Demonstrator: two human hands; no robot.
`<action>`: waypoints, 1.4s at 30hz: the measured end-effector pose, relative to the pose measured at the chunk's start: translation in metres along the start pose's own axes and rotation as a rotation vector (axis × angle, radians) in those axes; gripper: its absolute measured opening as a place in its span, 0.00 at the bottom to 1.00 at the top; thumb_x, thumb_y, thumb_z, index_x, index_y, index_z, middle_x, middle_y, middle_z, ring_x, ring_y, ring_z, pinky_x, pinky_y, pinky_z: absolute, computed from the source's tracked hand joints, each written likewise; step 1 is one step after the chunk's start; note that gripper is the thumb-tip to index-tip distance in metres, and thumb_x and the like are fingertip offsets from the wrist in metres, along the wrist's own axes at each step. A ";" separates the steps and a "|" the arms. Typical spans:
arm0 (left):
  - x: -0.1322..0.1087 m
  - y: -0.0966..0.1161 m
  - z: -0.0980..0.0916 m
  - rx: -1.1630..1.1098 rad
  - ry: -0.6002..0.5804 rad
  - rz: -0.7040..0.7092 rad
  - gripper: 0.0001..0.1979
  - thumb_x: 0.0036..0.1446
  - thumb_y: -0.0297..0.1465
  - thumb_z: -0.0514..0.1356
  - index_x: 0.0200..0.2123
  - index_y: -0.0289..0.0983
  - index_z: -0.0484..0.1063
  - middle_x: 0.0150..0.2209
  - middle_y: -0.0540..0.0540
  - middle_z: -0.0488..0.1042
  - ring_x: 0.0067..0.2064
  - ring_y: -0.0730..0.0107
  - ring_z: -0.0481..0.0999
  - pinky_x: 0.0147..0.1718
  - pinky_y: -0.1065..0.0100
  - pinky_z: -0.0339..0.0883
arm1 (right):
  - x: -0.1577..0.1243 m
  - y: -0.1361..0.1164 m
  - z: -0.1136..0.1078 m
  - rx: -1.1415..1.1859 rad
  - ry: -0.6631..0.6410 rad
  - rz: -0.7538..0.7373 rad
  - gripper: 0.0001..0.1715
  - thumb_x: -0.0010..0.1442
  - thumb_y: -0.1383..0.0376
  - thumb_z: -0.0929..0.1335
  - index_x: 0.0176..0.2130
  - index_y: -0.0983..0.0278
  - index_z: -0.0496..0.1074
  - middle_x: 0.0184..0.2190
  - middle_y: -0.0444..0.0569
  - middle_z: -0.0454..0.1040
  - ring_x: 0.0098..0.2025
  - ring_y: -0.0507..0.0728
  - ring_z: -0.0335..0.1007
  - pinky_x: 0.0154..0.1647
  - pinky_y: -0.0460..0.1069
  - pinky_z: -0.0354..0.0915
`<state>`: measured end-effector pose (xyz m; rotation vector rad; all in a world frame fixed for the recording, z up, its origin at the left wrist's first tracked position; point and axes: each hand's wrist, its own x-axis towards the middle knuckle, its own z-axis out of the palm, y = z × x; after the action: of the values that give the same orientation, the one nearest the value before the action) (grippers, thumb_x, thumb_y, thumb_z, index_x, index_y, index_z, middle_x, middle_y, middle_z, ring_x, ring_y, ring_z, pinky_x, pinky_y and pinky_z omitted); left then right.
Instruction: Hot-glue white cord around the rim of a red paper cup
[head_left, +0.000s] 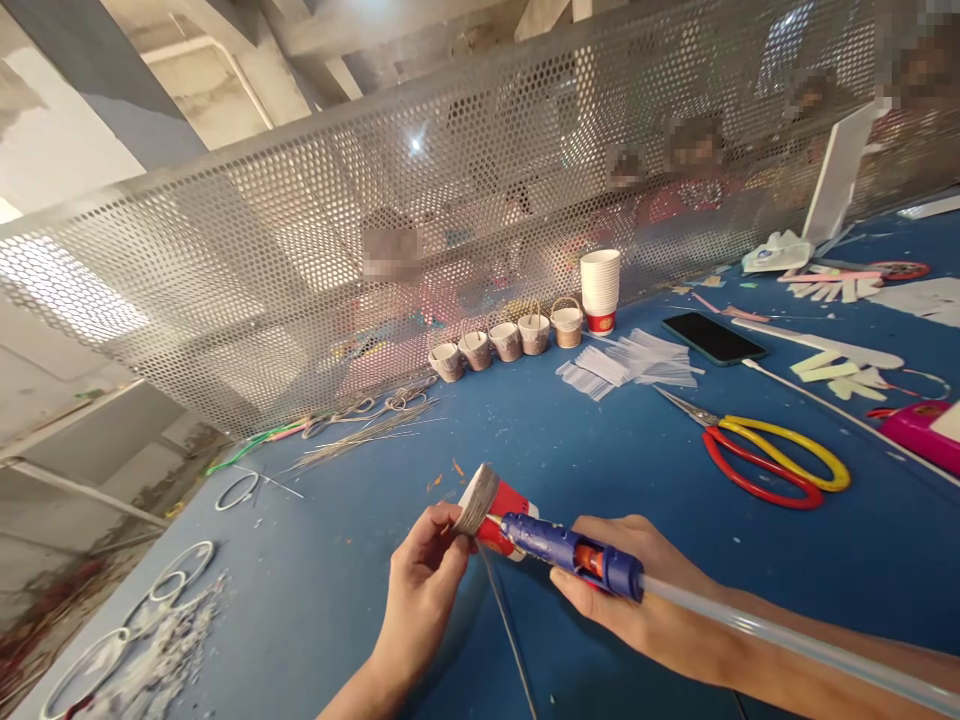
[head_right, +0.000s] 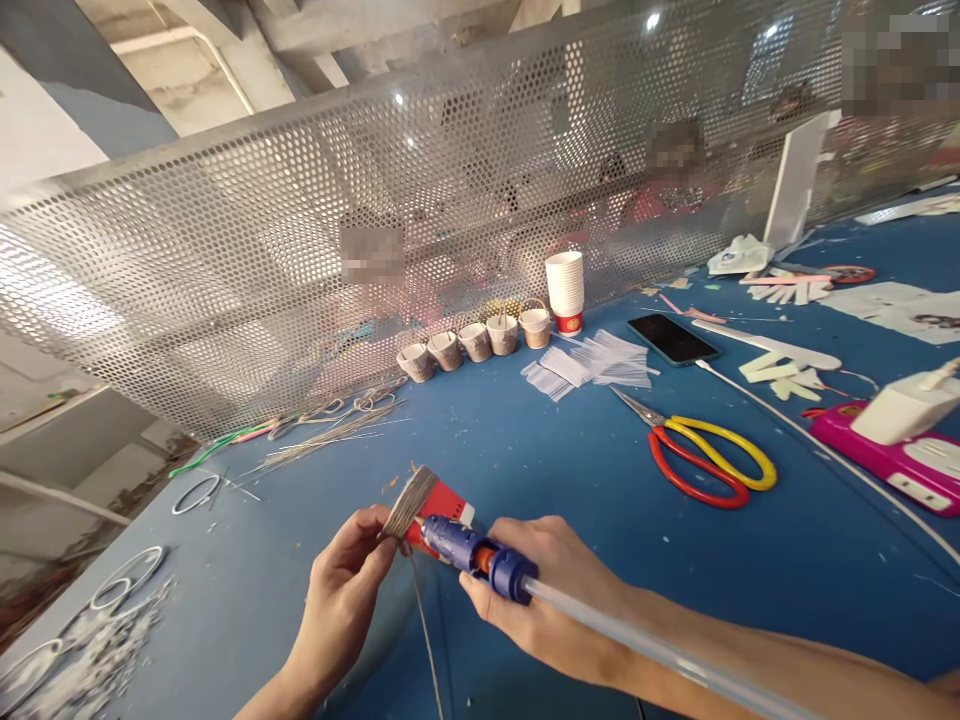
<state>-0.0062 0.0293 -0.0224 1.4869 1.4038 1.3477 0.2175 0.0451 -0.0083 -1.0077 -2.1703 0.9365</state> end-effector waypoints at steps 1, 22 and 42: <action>-0.001 0.001 0.001 0.004 0.001 -0.001 0.05 0.55 0.32 0.59 0.30 0.37 0.72 0.26 0.51 0.70 0.29 0.72 0.68 0.30 0.74 0.64 | 0.000 0.000 0.001 -0.013 0.000 -0.014 0.13 0.61 0.59 0.61 0.26 0.61 0.62 0.22 0.42 0.71 0.25 0.52 0.69 0.31 0.45 0.59; 0.000 0.000 -0.001 0.007 0.020 -0.040 0.07 0.54 0.34 0.60 0.33 0.37 0.73 0.27 0.50 0.72 0.30 0.71 0.69 0.31 0.73 0.65 | 0.001 -0.001 -0.001 0.011 0.041 0.018 0.14 0.60 0.59 0.62 0.25 0.61 0.62 0.20 0.41 0.69 0.24 0.51 0.65 0.29 0.45 0.59; 0.005 -0.009 -0.007 -0.162 0.013 -0.113 0.01 0.48 0.27 0.59 0.27 0.36 0.70 0.25 0.51 0.68 0.30 0.70 0.65 0.32 0.71 0.61 | 0.004 -0.005 -0.017 0.327 -0.087 0.236 0.19 0.58 0.58 0.64 0.19 0.61 0.64 0.14 0.40 0.59 0.20 0.51 0.58 0.23 0.45 0.56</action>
<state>-0.0156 0.0345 -0.0278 1.2770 1.3323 1.3682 0.2251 0.0522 0.0065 -1.0892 -1.9064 1.4165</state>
